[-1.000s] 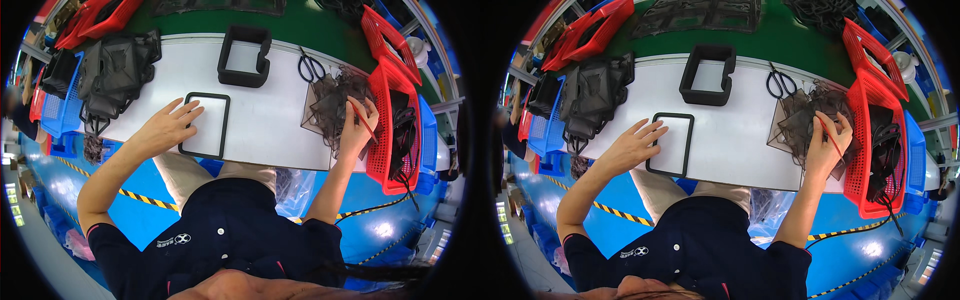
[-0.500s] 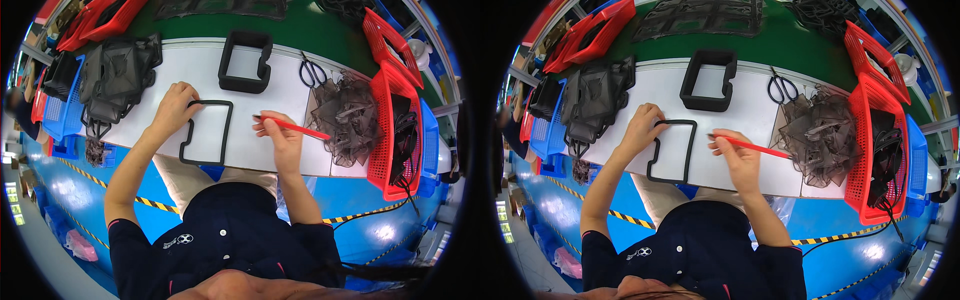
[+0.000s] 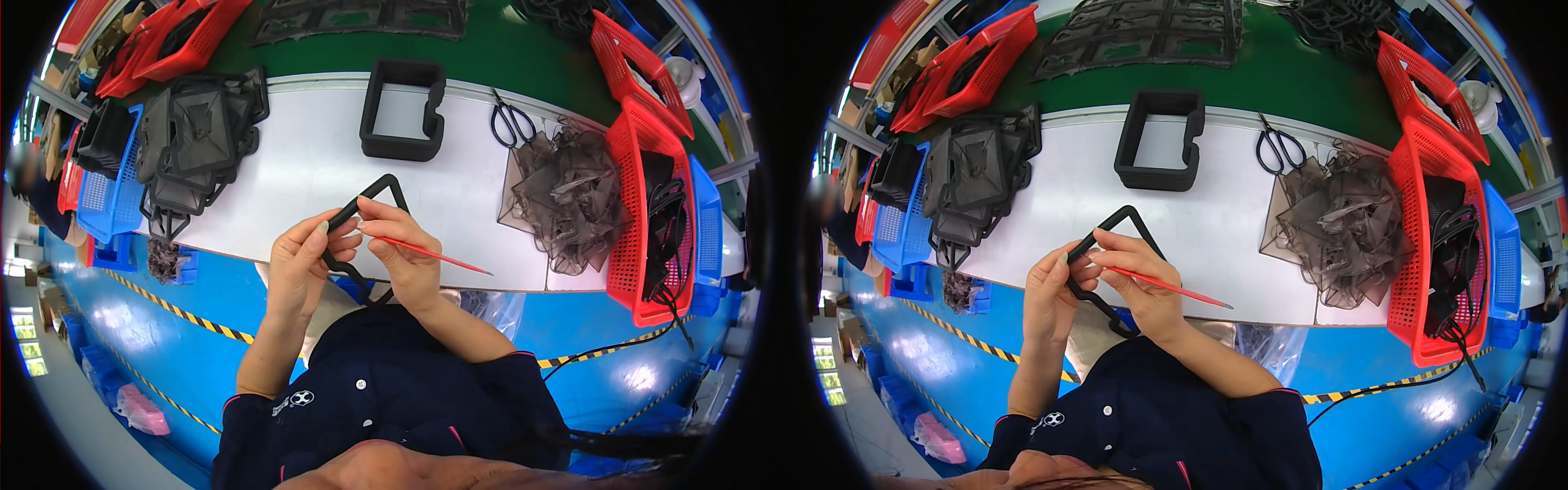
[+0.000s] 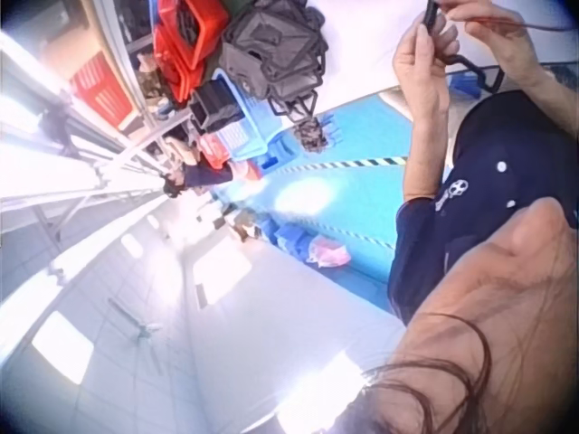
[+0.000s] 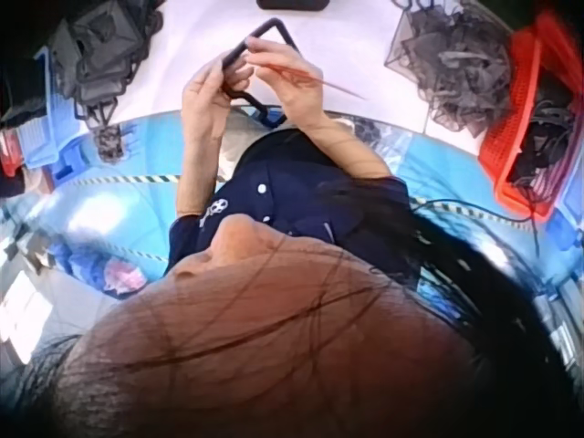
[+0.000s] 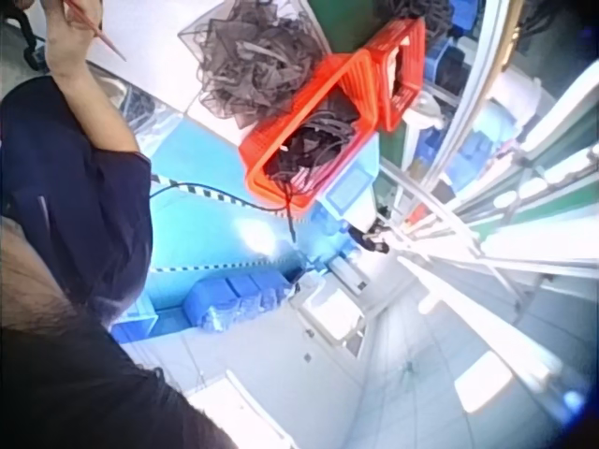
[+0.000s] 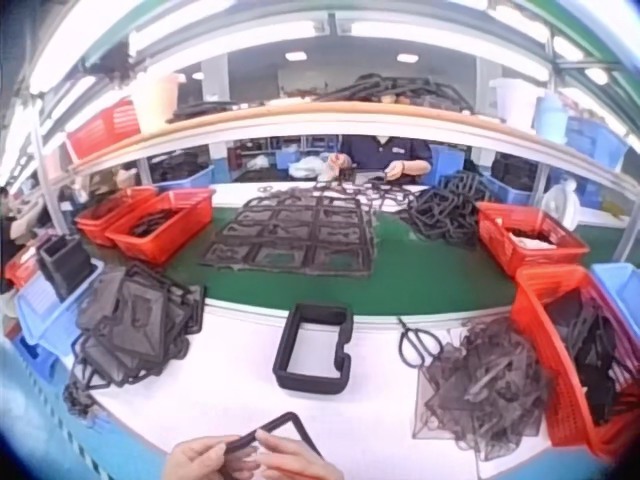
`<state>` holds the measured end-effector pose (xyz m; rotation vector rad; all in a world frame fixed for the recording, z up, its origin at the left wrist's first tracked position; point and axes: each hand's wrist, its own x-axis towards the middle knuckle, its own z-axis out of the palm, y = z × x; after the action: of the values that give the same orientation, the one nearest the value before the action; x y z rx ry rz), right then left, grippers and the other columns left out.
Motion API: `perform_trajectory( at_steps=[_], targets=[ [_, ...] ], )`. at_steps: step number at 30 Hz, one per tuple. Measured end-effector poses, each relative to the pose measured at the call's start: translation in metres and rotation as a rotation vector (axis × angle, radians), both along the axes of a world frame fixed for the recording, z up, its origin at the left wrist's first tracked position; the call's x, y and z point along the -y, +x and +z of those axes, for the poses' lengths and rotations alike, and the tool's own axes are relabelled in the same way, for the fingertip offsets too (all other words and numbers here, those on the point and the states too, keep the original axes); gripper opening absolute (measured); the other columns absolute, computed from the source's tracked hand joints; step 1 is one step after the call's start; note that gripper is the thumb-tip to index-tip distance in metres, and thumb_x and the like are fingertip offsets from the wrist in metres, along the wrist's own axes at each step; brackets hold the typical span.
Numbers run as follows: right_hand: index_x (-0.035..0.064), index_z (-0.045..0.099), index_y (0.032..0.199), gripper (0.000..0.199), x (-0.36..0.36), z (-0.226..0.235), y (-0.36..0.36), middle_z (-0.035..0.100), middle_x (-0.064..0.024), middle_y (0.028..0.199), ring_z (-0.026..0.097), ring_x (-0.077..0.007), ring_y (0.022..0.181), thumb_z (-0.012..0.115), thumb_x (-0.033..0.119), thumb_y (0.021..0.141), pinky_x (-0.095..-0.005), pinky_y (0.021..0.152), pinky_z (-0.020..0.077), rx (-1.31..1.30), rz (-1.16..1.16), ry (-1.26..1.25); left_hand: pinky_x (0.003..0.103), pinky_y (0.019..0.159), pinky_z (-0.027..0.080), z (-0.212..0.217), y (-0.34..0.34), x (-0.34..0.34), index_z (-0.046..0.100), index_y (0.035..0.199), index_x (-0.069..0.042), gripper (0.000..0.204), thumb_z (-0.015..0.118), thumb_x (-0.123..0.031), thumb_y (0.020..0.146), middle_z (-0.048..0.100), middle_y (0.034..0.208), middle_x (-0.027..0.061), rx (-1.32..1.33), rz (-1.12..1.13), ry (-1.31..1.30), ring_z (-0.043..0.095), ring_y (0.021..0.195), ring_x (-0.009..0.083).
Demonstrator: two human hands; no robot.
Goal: Cleaning and trimming excess material from plastic frames using a manual trimming tool.
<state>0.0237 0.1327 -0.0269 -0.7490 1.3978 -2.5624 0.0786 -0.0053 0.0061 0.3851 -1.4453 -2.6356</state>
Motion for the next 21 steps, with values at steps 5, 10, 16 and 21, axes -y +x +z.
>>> perform_trajectory(
  at_steps=[5,10,16,21],
  targets=[
    [0.0031,0.066,0.100,0.019,0.000,-0.010,-0.005,0.059,-0.0156,0.118,0.057,-0.0248,0.099,0.066,0.008,0.081,-0.0315,0.082,0.0460,-0.307,-0.166,0.201,0.031,0.077,0.054,-0.006,0.006,-0.002,0.051,0.121,0.004,0.037,0.052,-0.020,0.093,0.059,0.115,0.0187,-0.004,-0.075,0.113,0.063,0.099,0.0245],
    [0.0028,0.066,0.099,0.018,-0.002,-0.011,-0.009,0.061,-0.0154,0.113,0.057,-0.0253,0.099,0.065,0.008,0.081,-0.0315,0.081,0.0470,-0.385,-0.236,0.216,0.031,0.076,0.055,-0.005,0.009,-0.008,0.050,0.122,0.004,0.040,0.053,-0.023,0.093,0.057,0.119,0.0173,0.020,-0.096,0.084,0.060,0.104,0.0249],
    [0.0015,0.065,0.100,0.018,-0.007,-0.013,-0.011,0.061,-0.0148,0.113,0.060,-0.0255,0.095,0.063,0.005,0.082,-0.0316,0.080,0.0491,-0.329,-0.253,0.195,0.031,0.077,0.055,-0.003,0.008,-0.015,0.049,0.123,0.005,0.041,0.053,-0.023,0.093,0.058,0.117,0.0179,0.032,-0.105,0.127,0.060,0.105,0.0258],
    [-0.0007,0.060,0.105,0.017,-0.031,0.006,-0.016,0.057,-0.0186,0.116,0.062,-0.0173,0.087,0.054,0.006,0.091,-0.0282,0.071,0.0532,-0.011,-0.194,-0.051,0.034,0.082,0.053,0.000,0.004,0.001,0.049,0.121,0.006,0.039,0.051,-0.022,0.093,0.060,0.112,0.0214,-0.086,-0.042,-0.008,0.060,0.104,0.0285]
  ],
)
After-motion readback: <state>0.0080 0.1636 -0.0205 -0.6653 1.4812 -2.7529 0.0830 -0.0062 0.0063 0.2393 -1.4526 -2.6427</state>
